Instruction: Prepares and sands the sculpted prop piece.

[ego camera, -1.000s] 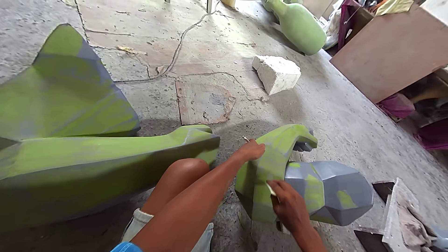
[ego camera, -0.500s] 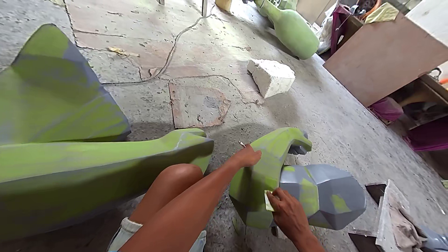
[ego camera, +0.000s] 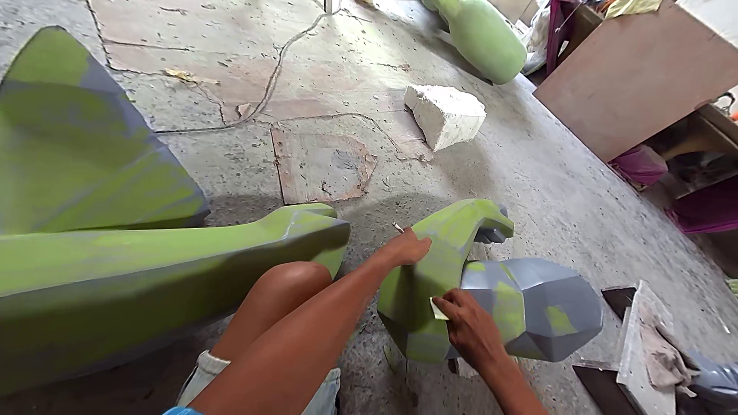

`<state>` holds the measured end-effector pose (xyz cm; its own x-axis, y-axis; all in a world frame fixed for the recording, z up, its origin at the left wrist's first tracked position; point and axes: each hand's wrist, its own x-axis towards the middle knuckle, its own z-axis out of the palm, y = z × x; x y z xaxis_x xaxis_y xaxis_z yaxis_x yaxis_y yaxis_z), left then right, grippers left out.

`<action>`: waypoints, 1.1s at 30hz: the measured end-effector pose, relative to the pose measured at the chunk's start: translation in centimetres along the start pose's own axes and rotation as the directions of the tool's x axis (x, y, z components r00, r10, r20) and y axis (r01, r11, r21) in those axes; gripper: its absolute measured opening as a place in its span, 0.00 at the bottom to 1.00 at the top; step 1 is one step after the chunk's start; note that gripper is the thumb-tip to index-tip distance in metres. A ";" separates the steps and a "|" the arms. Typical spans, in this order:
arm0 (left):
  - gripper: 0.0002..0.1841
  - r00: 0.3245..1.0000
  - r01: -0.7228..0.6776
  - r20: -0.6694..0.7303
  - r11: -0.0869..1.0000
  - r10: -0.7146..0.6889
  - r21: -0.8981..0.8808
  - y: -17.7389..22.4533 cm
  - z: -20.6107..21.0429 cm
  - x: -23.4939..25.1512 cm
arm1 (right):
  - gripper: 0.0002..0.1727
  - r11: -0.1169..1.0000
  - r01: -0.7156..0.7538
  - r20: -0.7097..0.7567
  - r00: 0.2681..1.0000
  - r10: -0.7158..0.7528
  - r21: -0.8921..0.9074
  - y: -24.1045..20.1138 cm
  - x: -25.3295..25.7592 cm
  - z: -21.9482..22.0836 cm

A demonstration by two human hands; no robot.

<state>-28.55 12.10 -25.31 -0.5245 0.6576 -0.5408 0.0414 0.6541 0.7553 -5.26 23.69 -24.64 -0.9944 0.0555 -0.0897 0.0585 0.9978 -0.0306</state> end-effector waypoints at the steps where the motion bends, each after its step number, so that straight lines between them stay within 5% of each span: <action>1: 0.41 1.000 -0.003 0.003 1.000 0.003 -0.003 0.0 -0.1 0.0 | 0.22 1.000 -0.002 -0.011 1.000 0.002 0.004 -0.5 -1.1 0.5; 13: 0.37 1.000 0.005 -0.007 0.998 -0.005 -0.060 0.5 -0.9 -0.4 | 0.26 0.999 0.034 -0.105 0.994 -0.034 -0.001 -2.6 -7.6 3.9; 21: 0.36 1.000 -0.007 -0.014 0.998 0.006 -0.062 0.5 -1.4 -0.1 | 0.21 0.990 -0.047 -0.095 0.994 0.060 0.132 -0.7 -2.2 -1.6; 27: 0.36 1.000 0.005 0.003 0.998 -0.005 -0.055 1.2 -1.4 -0.5 | 0.20 0.999 -0.044 0.012 0.999 0.044 0.013 2.3 4.1 -3.0; 33: 0.36 1.000 -0.006 0.010 0.998 0.007 -0.067 1.0 -0.9 0.1 | 0.19 0.972 0.034 -0.071 0.996 -0.052 -0.233 1.6 1.8 -0.4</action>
<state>-29.38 12.49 -24.31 -0.5155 0.6659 -0.5393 -0.0128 0.6233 0.7819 -7.04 25.37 -24.45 -0.9998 0.0063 -0.0167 0.0028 0.9799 0.1995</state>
